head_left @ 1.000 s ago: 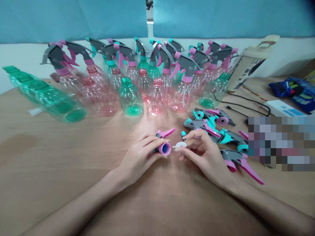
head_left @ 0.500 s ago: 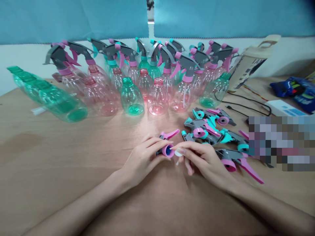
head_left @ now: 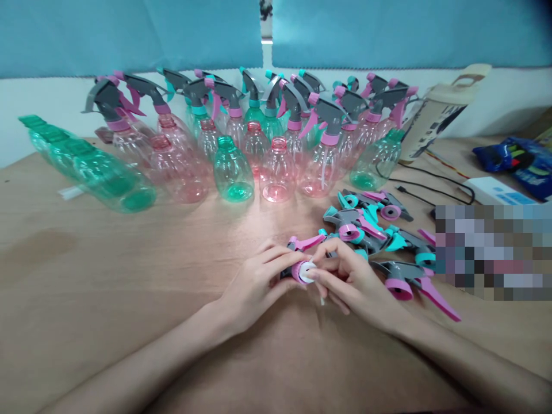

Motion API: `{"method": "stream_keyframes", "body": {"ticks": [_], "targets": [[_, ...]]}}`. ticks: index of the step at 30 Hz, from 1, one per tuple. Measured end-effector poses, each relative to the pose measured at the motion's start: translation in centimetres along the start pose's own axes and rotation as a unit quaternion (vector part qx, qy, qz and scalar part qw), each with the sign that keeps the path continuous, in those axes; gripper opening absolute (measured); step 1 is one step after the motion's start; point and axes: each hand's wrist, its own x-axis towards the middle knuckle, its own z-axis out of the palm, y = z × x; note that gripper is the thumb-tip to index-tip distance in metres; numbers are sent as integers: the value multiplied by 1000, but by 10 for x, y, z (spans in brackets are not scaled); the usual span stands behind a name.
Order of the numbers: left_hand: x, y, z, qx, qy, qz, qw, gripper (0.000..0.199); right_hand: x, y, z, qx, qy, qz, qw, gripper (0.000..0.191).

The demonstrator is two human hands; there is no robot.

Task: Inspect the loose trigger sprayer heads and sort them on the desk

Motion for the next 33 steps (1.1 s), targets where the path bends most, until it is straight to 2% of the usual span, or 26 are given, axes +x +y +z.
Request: {"method": "stream_keyframes", "body": {"ticks": [4, 8, 11, 14, 18, 25, 33], "targets": [[-1, 1, 1, -4, -5, 7, 1000, 26, 1, 1, 0, -17, -10, 8, 1000, 14], [-1, 1, 1, -8, -11, 2, 1000, 27, 2, 3, -2, -26, 10, 1, 1000, 19], [-1, 2, 0, 1, -19, -11, 1000, 29, 1, 3, -5, -73, 62, -56, 994, 16], [-1, 2, -1, 14, -24, -14, 1000, 29, 0, 2, -8, -153, 118, -146, 970, 16], [-2, 3, 0, 34, -6, -9, 999, 31, -1, 0, -10, -204, 123, -208, 949, 20], [-2, 2, 2, 34, 7, -1, 999, 35, -2, 4, -10, -243, 83, -216, 942, 30], [-1, 2, 0, 42, 5, 14, 999, 35, -2, 2, -8, -294, 100, -211, 927, 25]]}}
